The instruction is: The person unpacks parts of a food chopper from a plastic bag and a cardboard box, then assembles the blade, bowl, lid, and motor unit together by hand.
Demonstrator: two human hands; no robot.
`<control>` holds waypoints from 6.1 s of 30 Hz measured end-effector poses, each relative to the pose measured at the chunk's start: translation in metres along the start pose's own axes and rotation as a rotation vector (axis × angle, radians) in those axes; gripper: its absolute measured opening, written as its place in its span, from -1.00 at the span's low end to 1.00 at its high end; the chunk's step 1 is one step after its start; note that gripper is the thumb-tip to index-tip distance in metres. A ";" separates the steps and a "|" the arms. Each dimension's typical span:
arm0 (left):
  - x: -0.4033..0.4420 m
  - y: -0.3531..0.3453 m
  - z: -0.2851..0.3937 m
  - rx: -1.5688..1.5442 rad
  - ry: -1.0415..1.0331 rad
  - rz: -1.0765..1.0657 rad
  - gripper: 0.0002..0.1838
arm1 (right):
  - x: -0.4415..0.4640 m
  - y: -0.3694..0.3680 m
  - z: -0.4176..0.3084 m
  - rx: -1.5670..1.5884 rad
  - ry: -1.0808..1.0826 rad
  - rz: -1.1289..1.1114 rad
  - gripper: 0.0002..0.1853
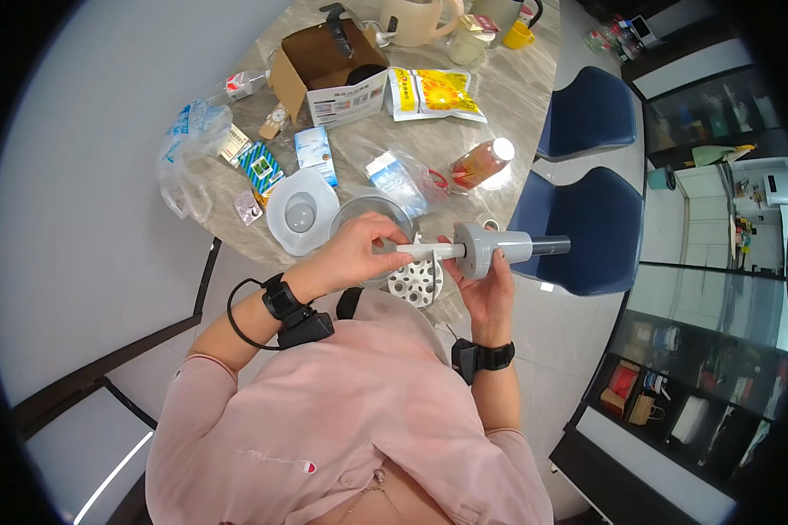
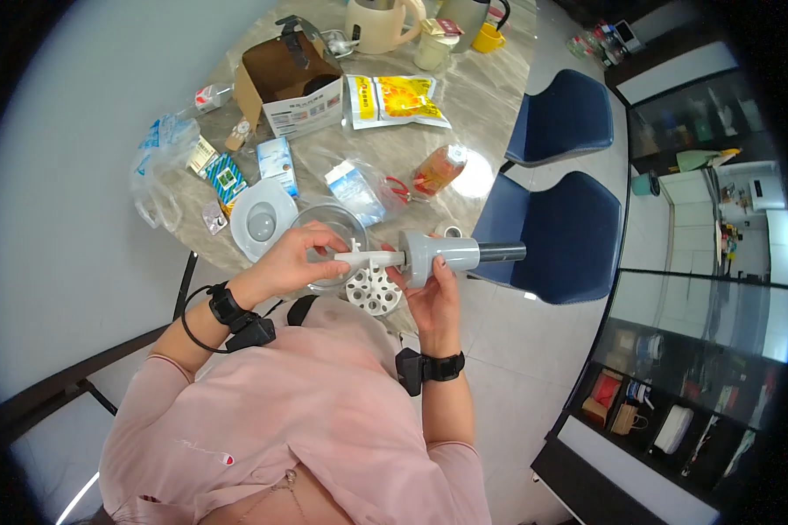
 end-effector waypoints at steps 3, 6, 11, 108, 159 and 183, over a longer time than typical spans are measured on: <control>0.001 -0.023 -0.005 -0.240 0.088 -0.093 -0.72 | -0.002 0.024 0.000 0.172 -0.047 0.050 -0.43; 0.003 -0.035 0.009 -0.259 -0.014 -0.089 -0.72 | -0.004 0.048 0.000 0.345 -0.090 0.078 -0.42; 0.005 -0.054 0.012 -0.308 -0.041 -0.104 -0.72 | -0.019 0.072 -0.006 0.463 -0.043 0.097 -0.38; -0.076 0.050 -0.130 0.086 0.036 0.458 -0.83 | 0.037 -0.007 0.082 -0.828 0.281 -0.057 -0.45; -0.016 0.017 -0.158 -0.506 0.802 -0.016 -0.73 | -0.052 0.217 -0.014 -0.260 0.353 0.654 -0.46; 0.008 0.032 -0.120 -0.231 0.402 0.044 -0.77 | -0.047 0.214 -0.009 -0.261 0.320 0.647 -0.51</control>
Point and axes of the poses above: each hand's wrist, its own x-axis towards the middle knuckle, its own y-axis out of the back of the hand, z = x × y, the point moved 9 cm from there along x, towards the middle knuckle, and after that the axes turned 12 degrees about z, right-handed, at the moved point
